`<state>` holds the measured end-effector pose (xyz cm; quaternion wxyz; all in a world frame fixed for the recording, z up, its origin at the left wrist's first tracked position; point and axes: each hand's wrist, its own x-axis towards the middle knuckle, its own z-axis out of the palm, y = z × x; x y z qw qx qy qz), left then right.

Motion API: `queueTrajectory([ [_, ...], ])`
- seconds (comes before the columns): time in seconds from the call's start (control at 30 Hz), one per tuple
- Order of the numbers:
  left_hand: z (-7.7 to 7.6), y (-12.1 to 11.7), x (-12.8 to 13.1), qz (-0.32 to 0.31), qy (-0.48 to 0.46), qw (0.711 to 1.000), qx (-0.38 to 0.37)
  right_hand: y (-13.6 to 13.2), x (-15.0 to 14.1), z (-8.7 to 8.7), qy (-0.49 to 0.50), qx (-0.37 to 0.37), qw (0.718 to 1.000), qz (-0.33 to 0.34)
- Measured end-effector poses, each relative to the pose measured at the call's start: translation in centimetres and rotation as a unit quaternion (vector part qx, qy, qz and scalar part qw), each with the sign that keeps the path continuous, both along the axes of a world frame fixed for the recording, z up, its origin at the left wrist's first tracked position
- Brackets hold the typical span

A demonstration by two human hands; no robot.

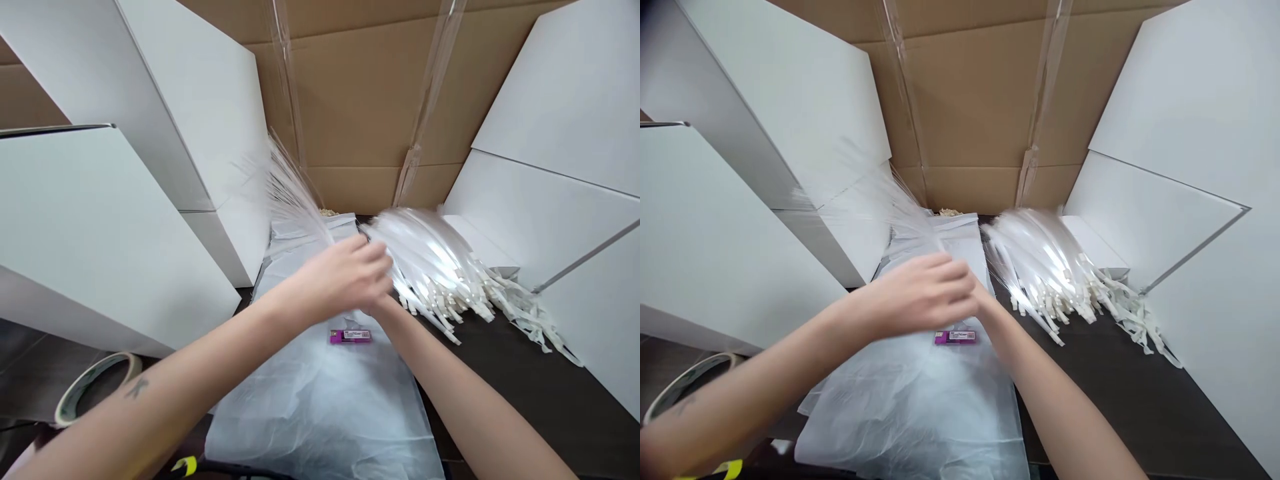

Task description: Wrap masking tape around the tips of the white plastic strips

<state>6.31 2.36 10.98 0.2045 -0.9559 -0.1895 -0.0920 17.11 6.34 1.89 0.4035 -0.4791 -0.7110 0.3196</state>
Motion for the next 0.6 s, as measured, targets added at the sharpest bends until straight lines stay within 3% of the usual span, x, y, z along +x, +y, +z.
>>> queueTrajectory([
  [0.03,-0.2,-0.8,-1.0,-0.055,0.005,0.998,-0.013,0.0,0.1,-0.2,0.058,-0.078,0.995,0.033],
  [0.07,-0.6,-1.4,-2.0,-0.059,-0.014,0.998,-0.031,0.1,0.3,-0.4,0.107,-0.143,0.982,0.062],
  [0.1,-1.2,-1.6,-3.1,-0.014,-0.038,0.997,-0.061,0.3,0.4,-0.6,0.136,-0.183,0.970,0.081],
  [0.17,-2.6,-0.9,-4.8,0.173,-0.112,0.967,-0.149,0.5,0.6,-0.9,0.157,-0.207,0.961,0.095],
  [0.23,-3.6,1.0,-5.7,0.316,-0.191,0.889,-0.270,0.7,0.5,-1.2,0.194,-0.242,0.944,0.110],
  [0.27,-4.0,2.1,-5.8,0.333,-0.235,0.849,-0.335,0.8,0.3,-1.3,0.212,-0.256,0.936,0.116],
  [0.3,-4.1,3.2,-5.5,0.317,-0.285,0.815,-0.392,0.8,0.2,-1.4,0.225,-0.266,0.929,0.121],
  [0.37,-3.8,5.1,-4.2,0.225,-0.390,0.744,-0.494,0.6,-0.2,-1.6,0.223,-0.270,0.928,0.127],
  [0.47,-2.2,6.3,-1.3,0.079,-0.510,0.638,-0.572,0.2,-0.4,-1.7,0.193,-0.247,0.941,0.129],
  [0.53,-0.9,6.0,0.3,0.038,-0.549,0.610,-0.570,-0.1,-0.2,-1.5,0.171,-0.214,0.953,0.130],
  [0.6,0.2,5.2,1.3,0.026,-0.568,0.611,-0.551,-0.4,0.1,-1.2,0.132,-0.169,0.968,0.132],
])
